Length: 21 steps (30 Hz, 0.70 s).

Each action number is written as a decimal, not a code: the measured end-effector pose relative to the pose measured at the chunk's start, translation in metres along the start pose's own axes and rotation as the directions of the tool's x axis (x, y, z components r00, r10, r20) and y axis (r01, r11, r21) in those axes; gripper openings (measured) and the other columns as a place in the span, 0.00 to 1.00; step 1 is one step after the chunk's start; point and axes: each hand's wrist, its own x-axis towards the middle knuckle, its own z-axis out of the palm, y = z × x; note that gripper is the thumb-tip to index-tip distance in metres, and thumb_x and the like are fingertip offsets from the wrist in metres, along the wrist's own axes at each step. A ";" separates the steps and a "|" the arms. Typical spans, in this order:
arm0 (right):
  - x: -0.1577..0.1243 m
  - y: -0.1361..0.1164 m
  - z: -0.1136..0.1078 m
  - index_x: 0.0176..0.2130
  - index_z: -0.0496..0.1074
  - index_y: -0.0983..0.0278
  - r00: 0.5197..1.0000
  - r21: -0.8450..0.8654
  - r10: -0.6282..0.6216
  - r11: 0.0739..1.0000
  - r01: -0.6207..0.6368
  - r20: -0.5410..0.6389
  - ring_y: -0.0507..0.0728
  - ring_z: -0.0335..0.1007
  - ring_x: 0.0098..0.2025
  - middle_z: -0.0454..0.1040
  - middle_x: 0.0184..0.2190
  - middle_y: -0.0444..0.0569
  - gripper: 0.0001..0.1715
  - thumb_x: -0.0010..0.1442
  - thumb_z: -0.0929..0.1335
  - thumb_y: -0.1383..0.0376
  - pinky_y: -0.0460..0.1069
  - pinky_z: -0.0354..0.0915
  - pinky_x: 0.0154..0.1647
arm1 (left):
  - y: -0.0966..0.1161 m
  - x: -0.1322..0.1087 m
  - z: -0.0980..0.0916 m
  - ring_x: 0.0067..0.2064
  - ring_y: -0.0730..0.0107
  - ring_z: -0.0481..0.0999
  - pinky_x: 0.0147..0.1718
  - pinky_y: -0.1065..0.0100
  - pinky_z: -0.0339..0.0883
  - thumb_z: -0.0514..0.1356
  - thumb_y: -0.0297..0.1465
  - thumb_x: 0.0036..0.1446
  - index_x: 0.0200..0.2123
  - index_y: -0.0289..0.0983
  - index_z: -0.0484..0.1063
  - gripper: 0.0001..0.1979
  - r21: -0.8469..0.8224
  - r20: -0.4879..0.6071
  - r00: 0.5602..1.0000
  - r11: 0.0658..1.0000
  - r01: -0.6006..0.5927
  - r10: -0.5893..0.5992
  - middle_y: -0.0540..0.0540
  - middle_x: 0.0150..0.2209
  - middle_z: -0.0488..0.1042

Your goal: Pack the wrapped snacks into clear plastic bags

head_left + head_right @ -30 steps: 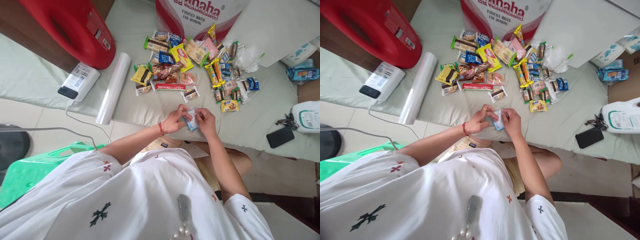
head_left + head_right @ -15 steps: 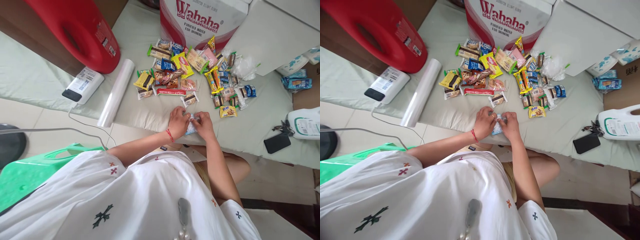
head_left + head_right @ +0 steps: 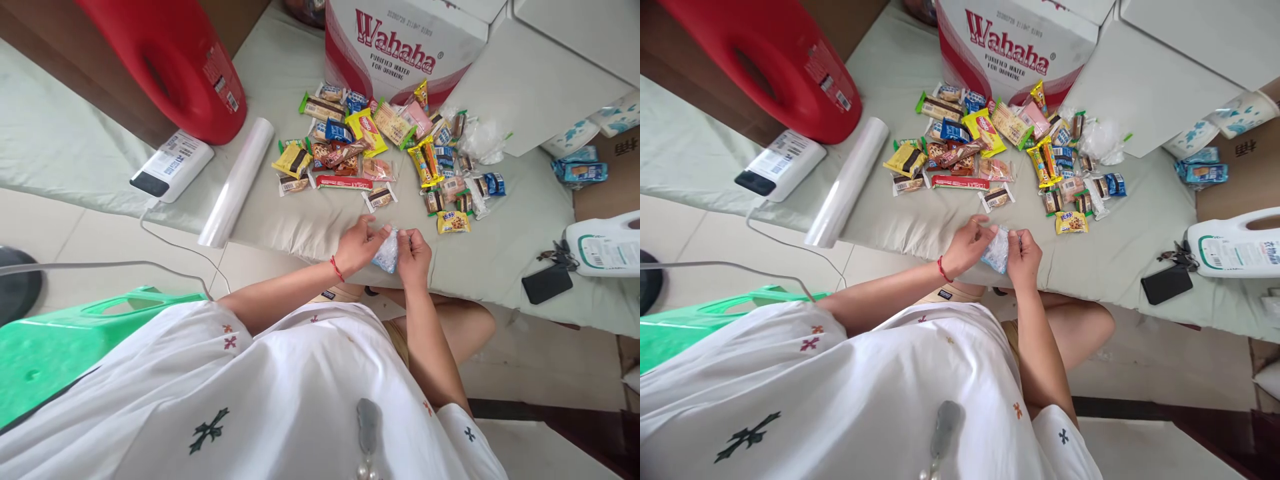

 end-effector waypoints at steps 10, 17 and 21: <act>-0.022 0.013 0.006 0.30 0.60 0.58 0.959 0.319 0.247 0.906 -0.279 0.137 0.51 0.56 0.23 0.59 0.22 0.39 0.31 0.66 0.62 0.36 0.48 0.58 0.25 | -0.003 -0.008 0.009 0.23 0.77 0.57 0.24 0.71 0.51 0.58 0.49 0.59 0.22 0.38 0.59 0.23 -0.257 0.353 0.931 0.947 0.191 -0.092 0.54 0.20 0.58; -0.027 0.012 -0.052 0.61 0.70 0.58 0.920 -0.187 -0.366 0.903 0.387 0.139 0.59 0.75 0.46 0.69 0.62 0.59 0.23 0.69 0.66 0.56 0.57 0.73 0.47 | 0.003 0.002 0.011 0.22 0.77 0.59 0.22 0.71 0.51 0.64 0.38 0.56 0.22 0.38 0.61 0.17 -0.362 0.387 0.868 0.815 0.453 -0.310 0.54 0.20 0.58; -0.027 0.011 -0.058 0.52 0.76 0.57 0.860 -0.193 -0.474 0.841 0.506 0.190 0.60 0.76 0.49 0.80 0.49 0.53 0.15 0.71 0.64 0.63 0.58 0.72 0.52 | 0.011 -0.004 0.015 0.25 0.75 0.63 0.23 0.73 0.58 0.64 0.47 0.58 0.26 0.37 0.65 0.20 -0.409 0.476 0.834 0.769 0.491 -0.279 0.53 0.23 0.62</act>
